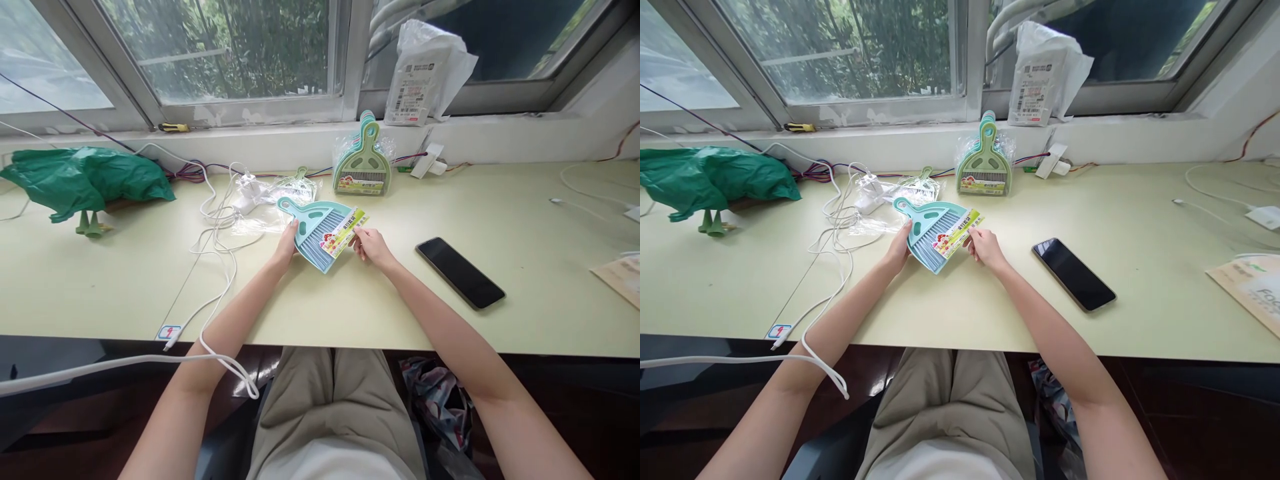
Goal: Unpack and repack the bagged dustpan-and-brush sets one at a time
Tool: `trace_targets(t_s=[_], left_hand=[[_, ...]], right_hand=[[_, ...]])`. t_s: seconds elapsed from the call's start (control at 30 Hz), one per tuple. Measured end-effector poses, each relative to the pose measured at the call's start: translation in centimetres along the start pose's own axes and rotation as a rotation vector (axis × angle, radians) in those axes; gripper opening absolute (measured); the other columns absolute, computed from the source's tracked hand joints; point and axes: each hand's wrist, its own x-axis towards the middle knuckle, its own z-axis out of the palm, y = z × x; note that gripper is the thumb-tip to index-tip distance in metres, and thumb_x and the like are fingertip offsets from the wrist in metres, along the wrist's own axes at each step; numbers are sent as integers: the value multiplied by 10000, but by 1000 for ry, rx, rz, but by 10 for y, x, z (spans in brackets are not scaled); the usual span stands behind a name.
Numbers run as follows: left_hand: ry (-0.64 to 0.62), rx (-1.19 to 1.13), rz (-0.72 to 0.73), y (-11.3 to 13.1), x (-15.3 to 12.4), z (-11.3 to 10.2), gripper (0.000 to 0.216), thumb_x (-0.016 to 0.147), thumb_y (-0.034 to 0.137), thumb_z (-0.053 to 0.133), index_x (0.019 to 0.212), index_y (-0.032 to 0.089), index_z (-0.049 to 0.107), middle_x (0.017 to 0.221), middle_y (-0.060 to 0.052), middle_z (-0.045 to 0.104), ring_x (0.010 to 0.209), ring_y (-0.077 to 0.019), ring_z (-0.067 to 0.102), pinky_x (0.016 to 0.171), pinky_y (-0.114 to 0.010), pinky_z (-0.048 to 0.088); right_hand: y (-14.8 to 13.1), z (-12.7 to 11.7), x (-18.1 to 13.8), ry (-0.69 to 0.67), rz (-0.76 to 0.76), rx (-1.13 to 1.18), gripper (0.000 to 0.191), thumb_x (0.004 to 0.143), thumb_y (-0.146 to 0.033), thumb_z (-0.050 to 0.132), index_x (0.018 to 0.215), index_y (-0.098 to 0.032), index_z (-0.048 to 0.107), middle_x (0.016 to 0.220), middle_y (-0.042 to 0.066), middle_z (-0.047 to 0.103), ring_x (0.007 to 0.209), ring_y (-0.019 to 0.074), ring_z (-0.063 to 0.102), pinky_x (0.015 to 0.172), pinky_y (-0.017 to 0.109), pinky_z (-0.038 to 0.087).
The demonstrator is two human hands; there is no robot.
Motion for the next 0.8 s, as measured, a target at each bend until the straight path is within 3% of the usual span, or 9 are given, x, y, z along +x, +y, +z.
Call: trace_targets(t_s=[0.1, 0.2, 0.27, 0.37, 0.47, 0.57, 0.7, 0.8], left_hand=[[15, -11, -12, -2, 3, -2, 441, 897, 576, 454, 1141, 237, 596, 987, -28, 684, 853, -189, 654, 749, -311, 534], [-25, -38, 25, -5, 6, -3, 401, 891, 537, 486, 1080, 212, 628, 1027, -43, 689, 963, -196, 648, 881, -313, 511], [-82, -15, 46, -7, 7, -3, 398, 884, 531, 497, 1066, 204, 633, 1058, -53, 686, 1026, -204, 632, 947, -321, 479], [-189, 83, 59, -8, 7, -3, 443, 862, 560, 514, 1086, 195, 625, 1079, -66, 680, 1072, -222, 611, 992, -347, 441], [-271, 168, 86, -8, 5, -4, 491, 852, 590, 512, 1109, 185, 617, 1111, -70, 670, 1089, -227, 596, 1011, -360, 418], [-303, 206, 102, -7, 3, -4, 508, 854, 605, 496, 1086, 174, 630, 1117, -72, 671, 1062, -223, 598, 1015, -363, 411], [-330, 220, 126, -5, 1, -3, 509, 864, 610, 472, 1039, 170, 659, 1074, -63, 689, 1035, -222, 603, 1020, -363, 407], [-359, 218, 183, -3, -2, 0, 500, 859, 604, 490, 1026, 169, 672, 1070, -64, 694, 1062, -228, 594, 1009, -353, 418]], right_hand=[[-4, -6, 4, 157, 33, 199, 429, 947, -329, 443, 566, -155, 538, 376, -47, 425, 269, 38, 310, 293, 176, 208], [-4, -22, 10, 409, 119, 576, 380, 979, -296, 333, 683, -168, 534, 426, -82, 387, 299, 27, 268, 312, 151, 183], [-2, -34, 15, 573, 176, 781, 341, 987, -281, 259, 795, -190, 525, 501, -78, 443, 330, 33, 316, 330, 139, 228], [3, -47, 19, 769, 173, 879, 211, 968, -276, 281, 934, -237, 485, 684, -55, 588, 420, 43, 446, 364, 132, 298], [4, -45, 19, 718, 180, 830, 126, 917, -255, 373, 961, -247, 490, 785, -45, 616, 483, 40, 496, 389, 135, 302], [3, -30, 13, 587, 135, 649, 100, 851, -250, 447, 914, -236, 523, 725, -50, 564, 474, 49, 463, 409, 160, 296], [-3, -1, -2, 352, -142, 50, 173, 841, -229, 443, 868, -224, 614, 740, -17, 603, 566, 101, 508, 594, 243, 431], [-8, 18, -18, 212, -438, -511, 236, 891, -251, 445, 900, -229, 680, 932, 49, 673, 873, 197, 586, 819, 334, 440]])
